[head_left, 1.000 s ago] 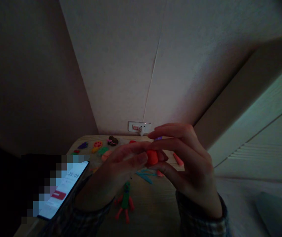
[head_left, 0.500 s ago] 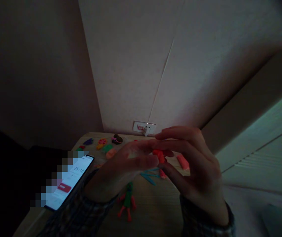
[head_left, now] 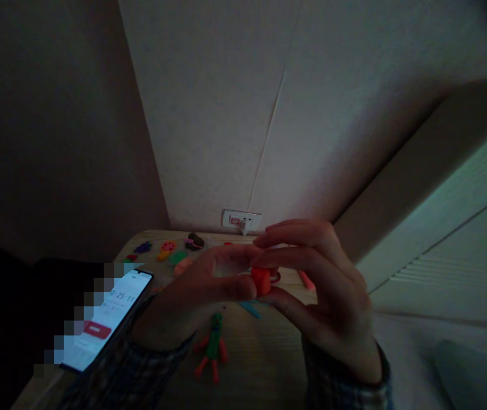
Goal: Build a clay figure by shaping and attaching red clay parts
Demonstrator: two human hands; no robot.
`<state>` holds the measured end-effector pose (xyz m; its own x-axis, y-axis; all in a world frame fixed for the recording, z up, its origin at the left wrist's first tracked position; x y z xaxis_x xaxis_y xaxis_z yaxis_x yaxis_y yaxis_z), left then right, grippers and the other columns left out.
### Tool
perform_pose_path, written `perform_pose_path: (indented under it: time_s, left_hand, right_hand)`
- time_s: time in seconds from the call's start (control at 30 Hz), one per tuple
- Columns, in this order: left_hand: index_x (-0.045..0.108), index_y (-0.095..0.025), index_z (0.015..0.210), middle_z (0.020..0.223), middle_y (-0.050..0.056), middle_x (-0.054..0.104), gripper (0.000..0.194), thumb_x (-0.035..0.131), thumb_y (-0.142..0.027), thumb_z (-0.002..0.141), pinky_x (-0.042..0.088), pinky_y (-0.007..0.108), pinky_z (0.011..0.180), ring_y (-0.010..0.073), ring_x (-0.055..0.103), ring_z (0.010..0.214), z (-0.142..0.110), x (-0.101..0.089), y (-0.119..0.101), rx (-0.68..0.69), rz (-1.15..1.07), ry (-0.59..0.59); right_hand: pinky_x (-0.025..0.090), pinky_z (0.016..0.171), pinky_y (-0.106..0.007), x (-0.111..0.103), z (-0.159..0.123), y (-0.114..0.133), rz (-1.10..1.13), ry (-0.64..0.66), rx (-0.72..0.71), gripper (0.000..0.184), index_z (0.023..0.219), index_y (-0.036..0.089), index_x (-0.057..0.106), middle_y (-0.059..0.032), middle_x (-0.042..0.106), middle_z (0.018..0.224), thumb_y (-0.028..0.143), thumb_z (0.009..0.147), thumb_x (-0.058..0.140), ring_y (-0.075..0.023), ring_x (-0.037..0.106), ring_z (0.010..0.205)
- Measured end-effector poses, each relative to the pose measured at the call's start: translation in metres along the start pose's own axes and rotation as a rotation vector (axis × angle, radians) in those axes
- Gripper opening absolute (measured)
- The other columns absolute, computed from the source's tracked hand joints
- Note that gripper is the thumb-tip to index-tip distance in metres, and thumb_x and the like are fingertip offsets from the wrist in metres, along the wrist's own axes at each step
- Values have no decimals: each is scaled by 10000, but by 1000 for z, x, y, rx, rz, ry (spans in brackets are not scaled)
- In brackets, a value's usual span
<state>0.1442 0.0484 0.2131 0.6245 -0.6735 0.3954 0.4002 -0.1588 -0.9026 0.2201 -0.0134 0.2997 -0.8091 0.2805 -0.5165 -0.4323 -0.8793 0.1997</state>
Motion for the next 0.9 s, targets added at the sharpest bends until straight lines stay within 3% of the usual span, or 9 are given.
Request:
perform_pose_path:
  time_s: [0.2, 0.33, 0.47, 0.67, 0.9]
  left_hand:
    - [834, -187, 887, 878, 22, 727, 449, 943, -611, 786, 529, 334, 880, 219, 677, 879, -7, -13, 2, 5, 6, -82]
    - [847, -204, 926, 916, 28, 723, 416, 929, -595, 808, 565, 330, 885, 214, 681, 878, -4, -8, -6, 46, 41, -41]
    - [843, -204, 885, 848, 16, 706, 431, 943, -610, 778, 554, 268, 757, 193, 659, 814, -1, -5, -7, 89, 52, -43]
    - [836, -222, 782, 720, -28, 701, 388, 931, -597, 802, 581, 254, 782, 158, 676, 719, -4, -17, -4, 109, 89, -144]
    - [849, -232, 878, 856, -26, 782, 324, 896, -552, 852, 575, 272, 857, 196, 743, 894, -3, -16, -11, 136, 161, -131]
  right_hand:
    - [516, 982, -333, -1, 1, -1, 11, -15, -8, 160, 1173, 181, 702, -36, 777, 1173, 305, 1075, 727, -171, 670, 1148]
    - [547, 951, -386, 1, 1, -2, 0, -23, -11, 118, 1165, 203, 689, -46, 791, 1169, 301, 1100, 678, -205, 691, 1128]
    - [551, 952, -387, 4, 1, -3, -29, -11, 7, 89, 1149, 192, 694, -58, 795, 1148, 261, 1097, 676, -208, 702, 1120]
    - [549, 959, -392, 2, 0, -2, -58, -18, 4, 100, 1162, 219, 696, -49, 807, 1150, 183, 1068, 699, -215, 712, 1123]
    - [545, 951, -379, -1, 1, -2, -40, -57, -7, 64, 1145, 229, 706, -41, 796, 1132, 248, 1092, 676, -214, 711, 1107]
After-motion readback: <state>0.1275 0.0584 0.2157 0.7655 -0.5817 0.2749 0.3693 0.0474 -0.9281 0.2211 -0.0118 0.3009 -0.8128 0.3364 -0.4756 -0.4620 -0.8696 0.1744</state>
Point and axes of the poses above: each hand's wrist, its own z-axis towards the middle knuckle, its own x-axis out of the palm, y = z × x, the point moved 10 cm from there along z, towards the middle knuckle
